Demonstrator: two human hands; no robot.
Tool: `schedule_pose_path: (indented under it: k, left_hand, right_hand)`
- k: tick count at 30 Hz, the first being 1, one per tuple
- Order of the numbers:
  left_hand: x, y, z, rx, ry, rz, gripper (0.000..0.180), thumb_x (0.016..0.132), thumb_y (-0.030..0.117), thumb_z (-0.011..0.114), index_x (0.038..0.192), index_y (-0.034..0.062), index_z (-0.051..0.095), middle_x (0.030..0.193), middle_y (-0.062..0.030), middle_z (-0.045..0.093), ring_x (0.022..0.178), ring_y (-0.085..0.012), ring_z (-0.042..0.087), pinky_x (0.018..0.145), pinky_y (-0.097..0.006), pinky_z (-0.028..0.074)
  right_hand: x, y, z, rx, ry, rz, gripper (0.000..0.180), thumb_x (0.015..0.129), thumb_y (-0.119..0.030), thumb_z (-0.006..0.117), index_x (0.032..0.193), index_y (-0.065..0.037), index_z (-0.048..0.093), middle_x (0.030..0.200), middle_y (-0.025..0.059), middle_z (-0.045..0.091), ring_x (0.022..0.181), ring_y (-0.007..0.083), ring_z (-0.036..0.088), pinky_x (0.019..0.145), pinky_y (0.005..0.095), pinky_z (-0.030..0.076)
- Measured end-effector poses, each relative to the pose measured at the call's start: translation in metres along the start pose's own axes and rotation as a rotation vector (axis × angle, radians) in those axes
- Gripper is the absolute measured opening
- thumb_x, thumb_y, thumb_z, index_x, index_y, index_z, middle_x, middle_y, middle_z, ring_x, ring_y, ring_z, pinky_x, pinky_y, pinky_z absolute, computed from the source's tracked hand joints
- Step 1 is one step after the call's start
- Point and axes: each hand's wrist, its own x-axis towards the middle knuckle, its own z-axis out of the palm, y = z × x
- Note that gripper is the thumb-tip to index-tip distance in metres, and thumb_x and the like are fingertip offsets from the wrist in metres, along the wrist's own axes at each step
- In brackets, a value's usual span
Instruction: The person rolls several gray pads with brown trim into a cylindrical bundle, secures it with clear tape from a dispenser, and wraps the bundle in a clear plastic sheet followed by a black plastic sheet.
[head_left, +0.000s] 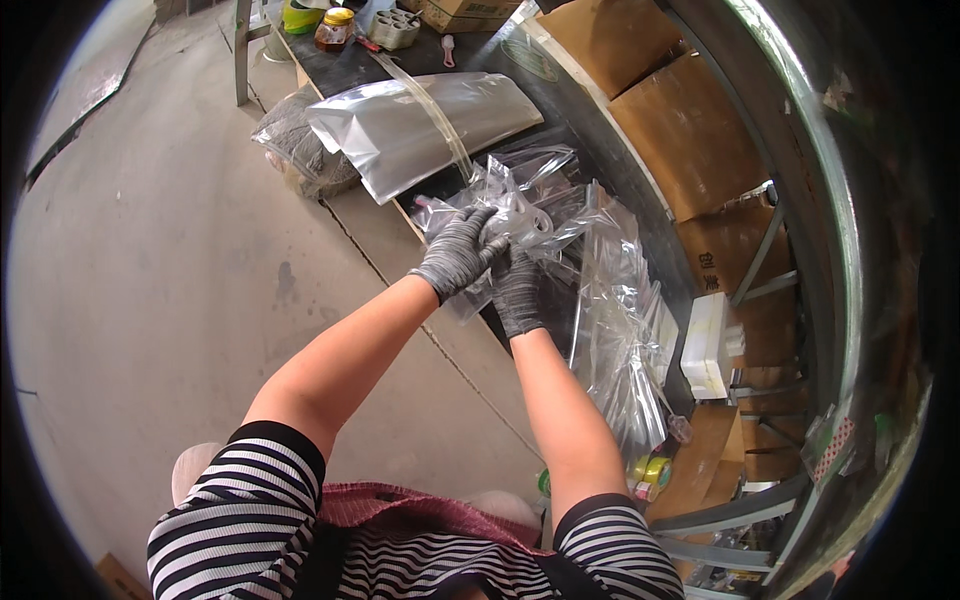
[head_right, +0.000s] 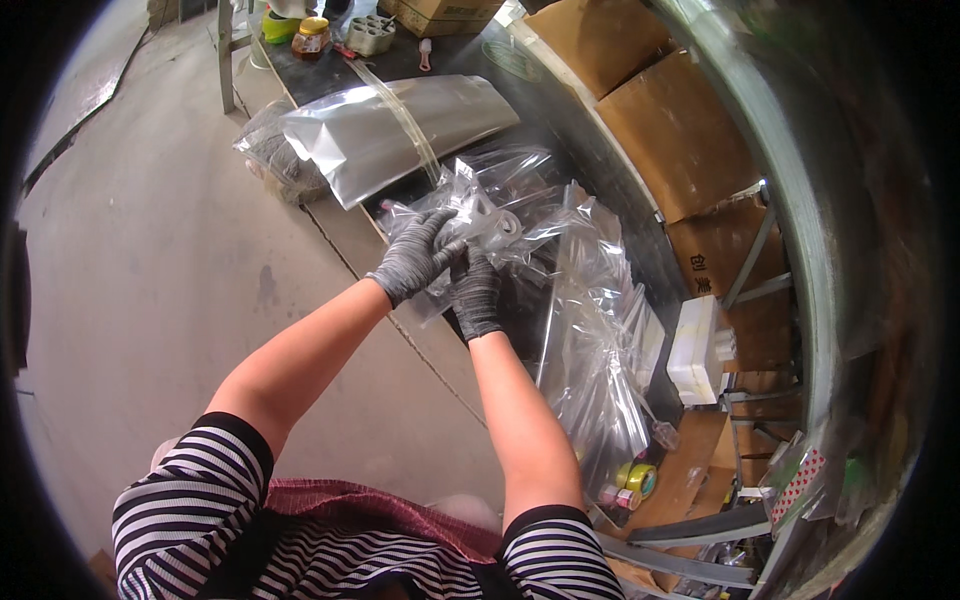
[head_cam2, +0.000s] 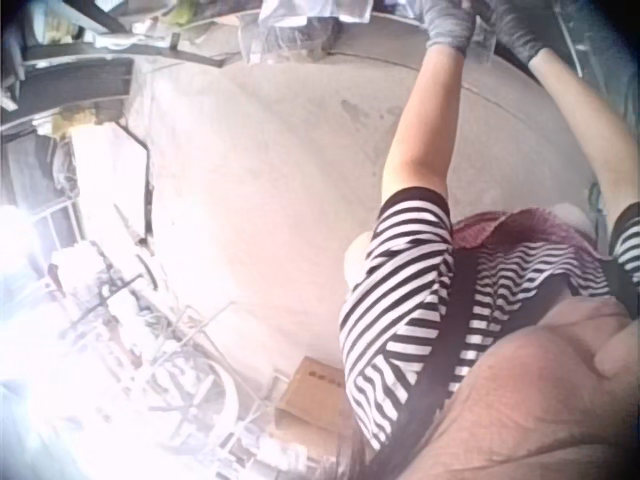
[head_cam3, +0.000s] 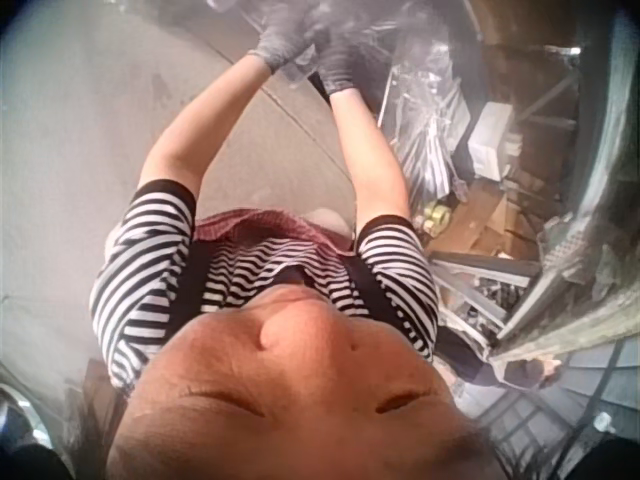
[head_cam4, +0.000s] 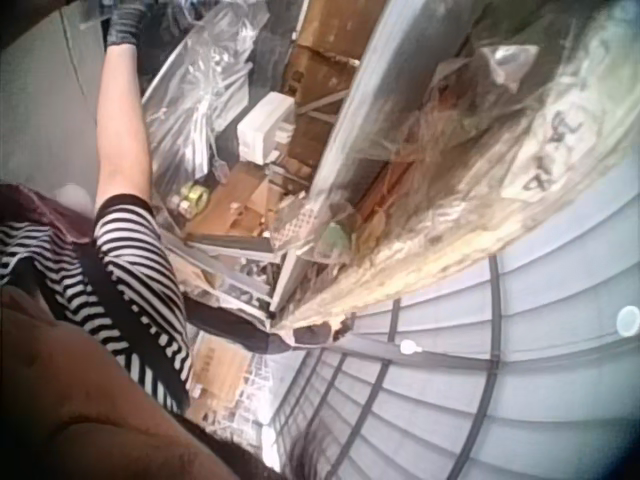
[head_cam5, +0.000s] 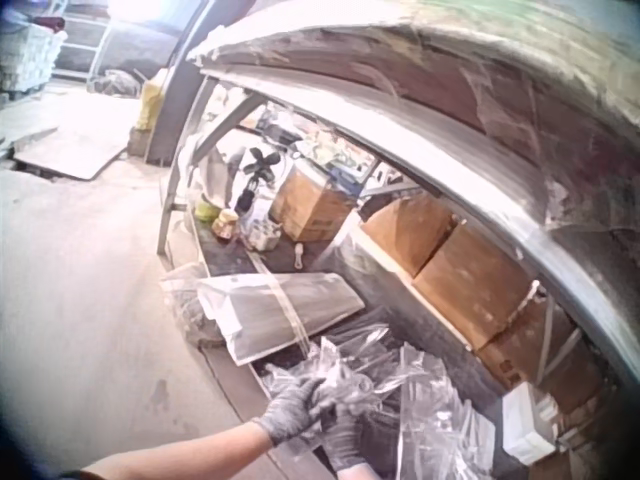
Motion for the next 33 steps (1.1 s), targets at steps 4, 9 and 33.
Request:
schedule_pose_path:
  k: [4, 9, 33]
  left_hand:
    - [-0.002, -0.02, 0.01, -0.214, -0.09, -0.192, 0.051, 0.087, 0.026, 0.071, 0.129, 0.0035, 0.054, 0.118, -0.0214, 0.062, 0.109, -0.0345, 0.061, 0.1, -0.042, 0.045]
    - [-0.022, -0.051, 0.027, 0.115, 0.007, 0.083, 0.053, 0.08, 0.019, 0.073, 0.127, 0.0039, 0.052, 0.108, -0.0203, 0.061, 0.106, -0.0361, 0.059, 0.097, -0.04, 0.047]
    - [-0.02, -0.067, 0.022, -0.026, -0.143, 0.259, 0.025, 0.071, 0.003, 0.071, 0.096, 0.0082, 0.072, 0.129, -0.0132, 0.061, 0.129, -0.0388, 0.045, 0.106, -0.042, 0.041]
  right_hand:
    - [0.005, 0.013, -0.008, -0.027, -0.015, -0.075, 0.021, 0.094, -0.02, 0.057, 0.105, -0.002, 0.063, 0.103, 0.0134, 0.068, 0.098, 0.0303, 0.064, 0.087, 0.039, 0.051]
    - [0.048, 0.043, -0.048, -0.147, 0.298, -0.048, 0.029, 0.085, -0.009, 0.06, 0.114, -0.007, 0.061, 0.111, 0.0187, 0.068, 0.104, 0.035, 0.064, 0.093, 0.0417, 0.05]
    - [0.102, 0.035, -0.06, -0.175, -0.091, 0.098, 0.031, 0.089, -0.028, 0.064, 0.108, -0.004, 0.064, 0.094, 0.0157, 0.069, 0.084, 0.0284, 0.068, 0.072, 0.0424, 0.055]
